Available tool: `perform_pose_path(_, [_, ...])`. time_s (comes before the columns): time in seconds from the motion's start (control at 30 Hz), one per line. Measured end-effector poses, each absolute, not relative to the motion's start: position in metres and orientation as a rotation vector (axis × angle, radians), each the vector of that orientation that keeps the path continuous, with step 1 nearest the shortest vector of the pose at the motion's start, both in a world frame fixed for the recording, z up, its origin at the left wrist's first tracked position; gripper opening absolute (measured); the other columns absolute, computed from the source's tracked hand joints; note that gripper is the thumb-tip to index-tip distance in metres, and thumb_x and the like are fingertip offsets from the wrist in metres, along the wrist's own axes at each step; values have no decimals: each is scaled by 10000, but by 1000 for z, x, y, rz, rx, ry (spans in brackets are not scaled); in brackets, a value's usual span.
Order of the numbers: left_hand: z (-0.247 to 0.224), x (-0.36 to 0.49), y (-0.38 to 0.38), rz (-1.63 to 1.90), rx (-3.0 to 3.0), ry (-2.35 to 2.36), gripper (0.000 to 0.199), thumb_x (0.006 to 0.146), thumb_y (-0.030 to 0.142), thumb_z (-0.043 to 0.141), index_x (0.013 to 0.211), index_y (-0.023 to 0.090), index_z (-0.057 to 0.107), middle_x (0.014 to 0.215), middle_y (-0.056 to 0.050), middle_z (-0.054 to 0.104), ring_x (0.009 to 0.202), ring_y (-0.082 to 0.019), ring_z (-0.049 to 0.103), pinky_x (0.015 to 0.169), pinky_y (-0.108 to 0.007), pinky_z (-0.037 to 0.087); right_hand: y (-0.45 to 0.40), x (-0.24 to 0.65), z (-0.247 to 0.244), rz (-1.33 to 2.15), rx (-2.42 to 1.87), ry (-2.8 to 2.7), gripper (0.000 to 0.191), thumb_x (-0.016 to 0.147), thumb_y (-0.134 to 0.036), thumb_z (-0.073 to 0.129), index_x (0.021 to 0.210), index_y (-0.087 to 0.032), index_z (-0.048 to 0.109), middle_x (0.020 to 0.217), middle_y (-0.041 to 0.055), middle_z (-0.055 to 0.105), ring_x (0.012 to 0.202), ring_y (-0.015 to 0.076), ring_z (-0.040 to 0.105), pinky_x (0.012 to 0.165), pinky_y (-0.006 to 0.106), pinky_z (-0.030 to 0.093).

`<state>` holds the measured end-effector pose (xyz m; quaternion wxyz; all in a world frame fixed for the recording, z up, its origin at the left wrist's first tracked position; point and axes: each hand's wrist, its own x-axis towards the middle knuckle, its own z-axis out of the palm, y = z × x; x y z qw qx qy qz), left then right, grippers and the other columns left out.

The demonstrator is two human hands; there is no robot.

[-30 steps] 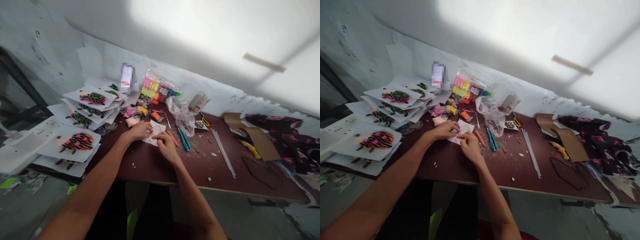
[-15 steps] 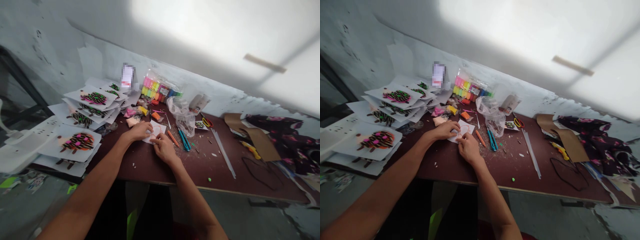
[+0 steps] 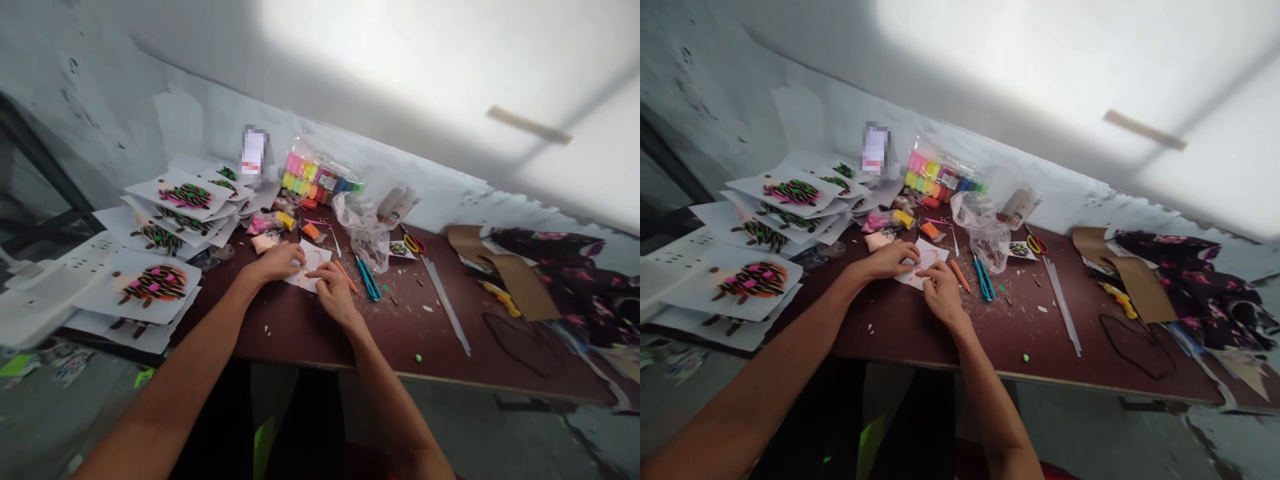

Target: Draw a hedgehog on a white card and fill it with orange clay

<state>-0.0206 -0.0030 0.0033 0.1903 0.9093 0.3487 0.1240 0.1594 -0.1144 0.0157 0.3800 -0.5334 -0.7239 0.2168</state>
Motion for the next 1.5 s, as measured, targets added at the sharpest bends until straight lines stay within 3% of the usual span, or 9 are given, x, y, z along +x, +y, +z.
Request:
perform_pose_path(0.47, [0, -22, -2, 365, 2556, 965, 288, 838, 242, 594, 1071, 217, 762, 1229, -49, 689, 1106, -257, 595, 1013, -381, 428, -120, 152, 16, 164, -1563, -2300, 402, 845, -86, 543, 1142, -235, 769, 1070, 95, 596, 1001, 231, 530, 924, 367, 442])
perform_pose_path(0.87, [3, -21, -3, 364, 2550, 989, 296, 829, 219, 591, 1069, 233, 764, 1249, -32, 687, 1118, -250, 592, 1011, -357, 422, -124, 156, 17, 116, -1520, -2246, 323, 833, -77, 538, 968, -197, 805, 1011, 98, 625, 966, 225, 554, 878, 353, 451])
perform_pose_path(1.07, [-1, -21, -1, 358, 2574, 977, 311, 827, 227, 586, 1084, 236, 759, 1262, -29, 684, 1111, -245, 590, 993, -354, 428, -127, 155, 17, 118, -1499, -2339, 322, 806, -73, 552, 969, -201, 798, 1015, 92, 626, 979, 226, 547, 894, 354, 444])
perform_pose_path(1.33, [-1, -21, 0, 381, 2558, 952, 295, 814, 230, 590, 1045, 242, 774, 1216, -35, 697, 1085, -247, 597, 996, -369, 431, -126, 151, 9, 389, -1327, -2170, 401, 786, -42, 535, 1032, -222, 794, 1026, 65, 614, 973, 190, 579, 908, 326, 477])
perform_pose_path(1.5, [-2, -21, 1, 387, 2552, 967, 293, 830, 254, 593, 1062, 242, 770, 1229, -40, 692, 1097, -256, 593, 978, -367, 440, -124, 154, 9, 244, -1441, -2110, 435, 787, -47, 518, 1087, -218, 781, 1027, 81, 608, 952, 206, 559, 873, 338, 475])
